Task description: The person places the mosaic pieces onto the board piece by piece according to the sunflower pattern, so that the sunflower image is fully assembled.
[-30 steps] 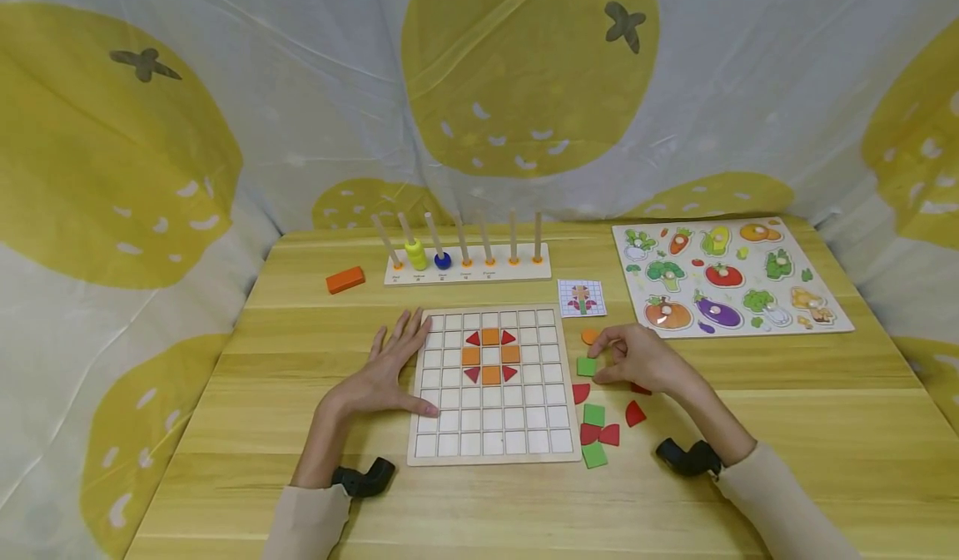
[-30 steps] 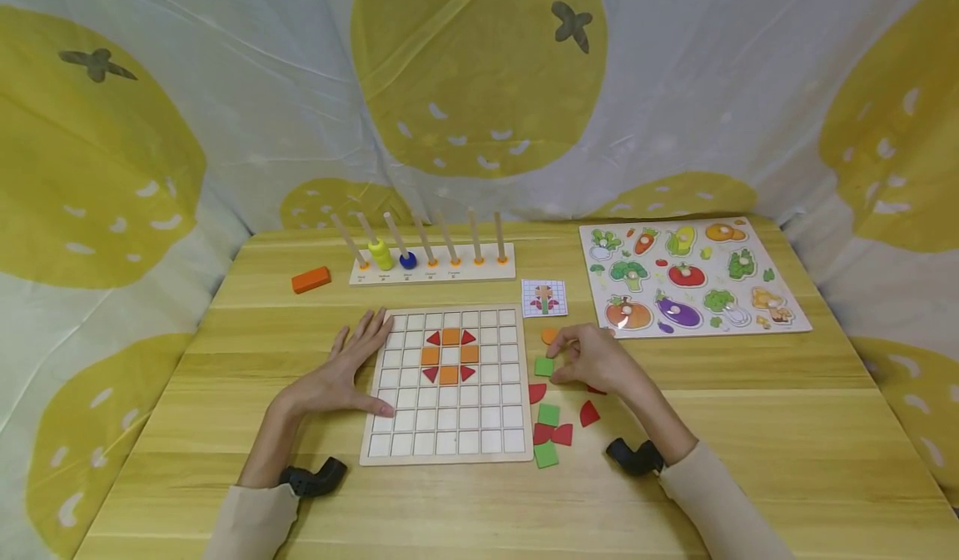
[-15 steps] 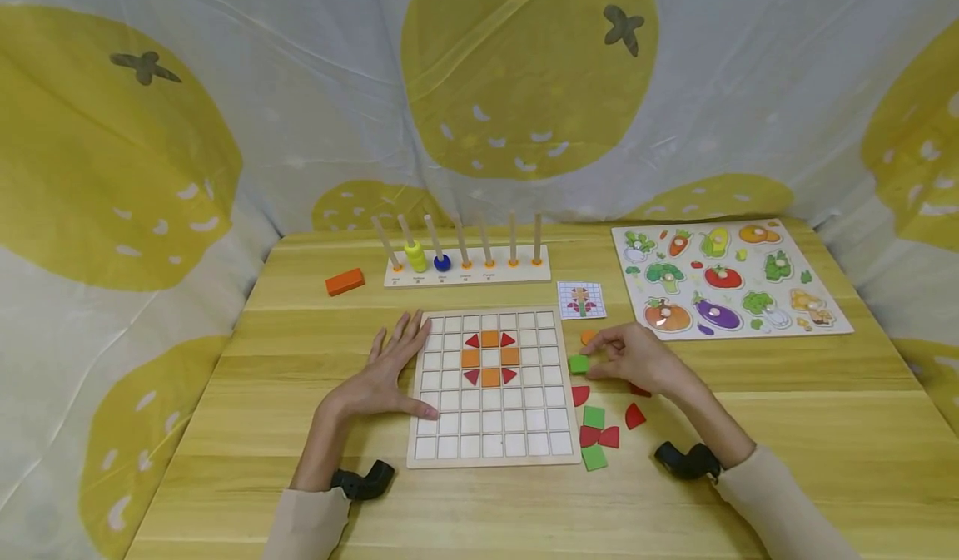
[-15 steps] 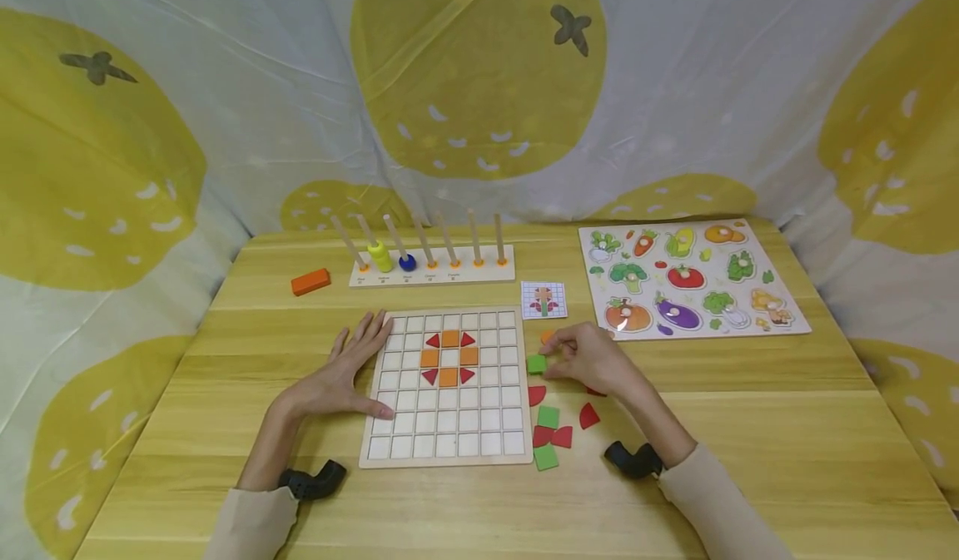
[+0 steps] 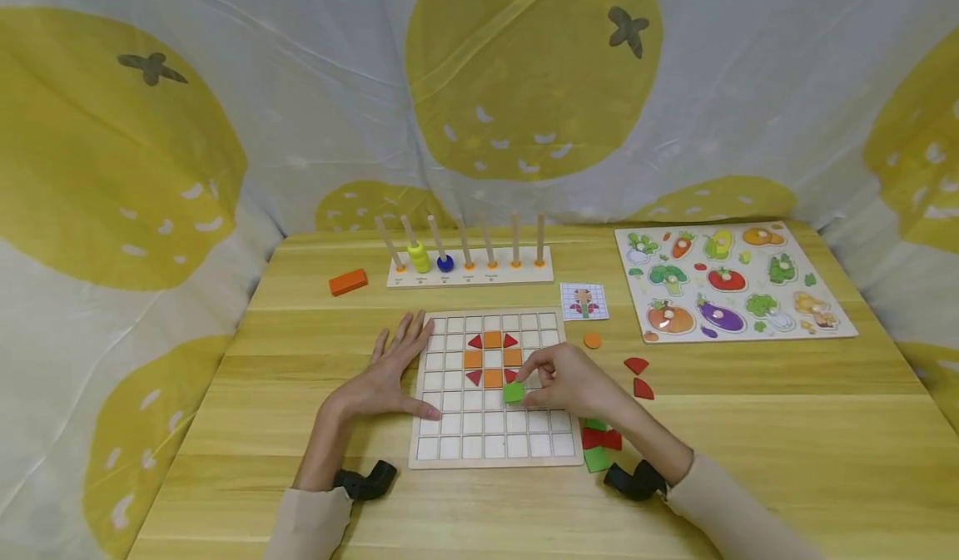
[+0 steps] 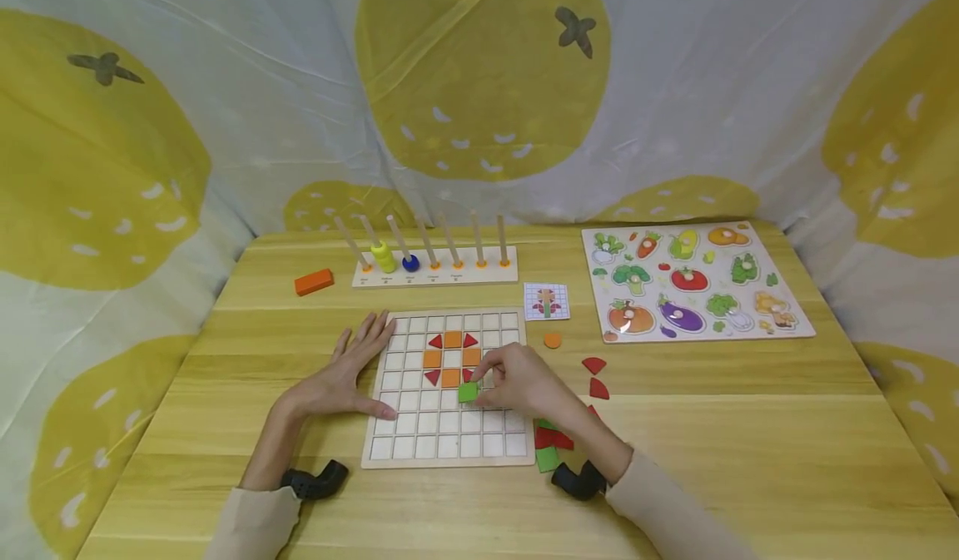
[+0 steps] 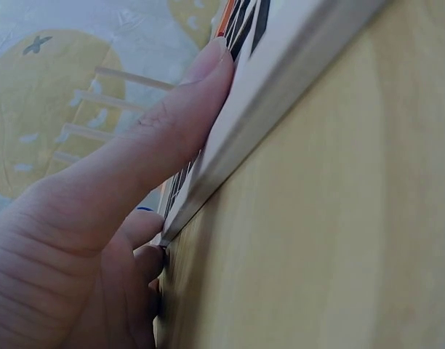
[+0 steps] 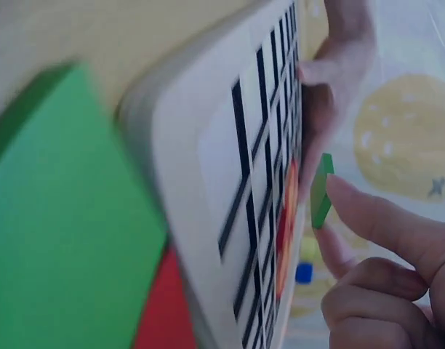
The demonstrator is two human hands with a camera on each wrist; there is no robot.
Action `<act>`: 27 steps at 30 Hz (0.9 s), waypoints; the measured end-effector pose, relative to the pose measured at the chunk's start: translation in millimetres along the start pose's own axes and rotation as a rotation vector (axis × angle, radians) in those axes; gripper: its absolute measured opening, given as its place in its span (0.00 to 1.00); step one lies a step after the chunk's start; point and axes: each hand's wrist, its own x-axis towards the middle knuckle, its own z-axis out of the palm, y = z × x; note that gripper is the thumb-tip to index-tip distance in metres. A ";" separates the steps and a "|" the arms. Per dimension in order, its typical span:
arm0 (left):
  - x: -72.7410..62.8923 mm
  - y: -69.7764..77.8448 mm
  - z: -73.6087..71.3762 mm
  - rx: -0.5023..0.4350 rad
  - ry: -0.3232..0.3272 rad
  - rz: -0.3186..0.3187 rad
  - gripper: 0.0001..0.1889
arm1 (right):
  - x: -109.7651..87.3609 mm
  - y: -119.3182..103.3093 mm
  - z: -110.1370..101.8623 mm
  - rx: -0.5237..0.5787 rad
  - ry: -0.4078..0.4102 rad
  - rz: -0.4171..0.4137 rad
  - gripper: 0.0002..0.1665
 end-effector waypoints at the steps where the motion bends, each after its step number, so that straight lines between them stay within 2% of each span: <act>1: 0.3 -0.2 0.2 0.000 0.000 -0.001 0.73 | 2.2 -2.2 5.0 0.000 -0.002 0.000 0.11; 5: 0.6 -0.6 0.8 0.004 -0.002 -0.008 0.73 | 8.8 -8.4 20.1 -0.018 0.002 0.018 0.12; 10: -0.8 0.6 -0.3 0.010 -0.005 -0.012 0.73 | 11.7 -9.9 25.7 -0.020 0.017 0.046 0.12; 15: 0.0 0.2 -0.4 0.005 -0.003 -0.012 0.73 | 12.4 -7.5 24.8 -0.003 0.024 0.020 0.10; 27: -0.3 0.2 -0.1 0.010 -0.004 -0.016 0.73 | 16.6 -11.5 29.2 -0.070 0.047 -0.025 0.10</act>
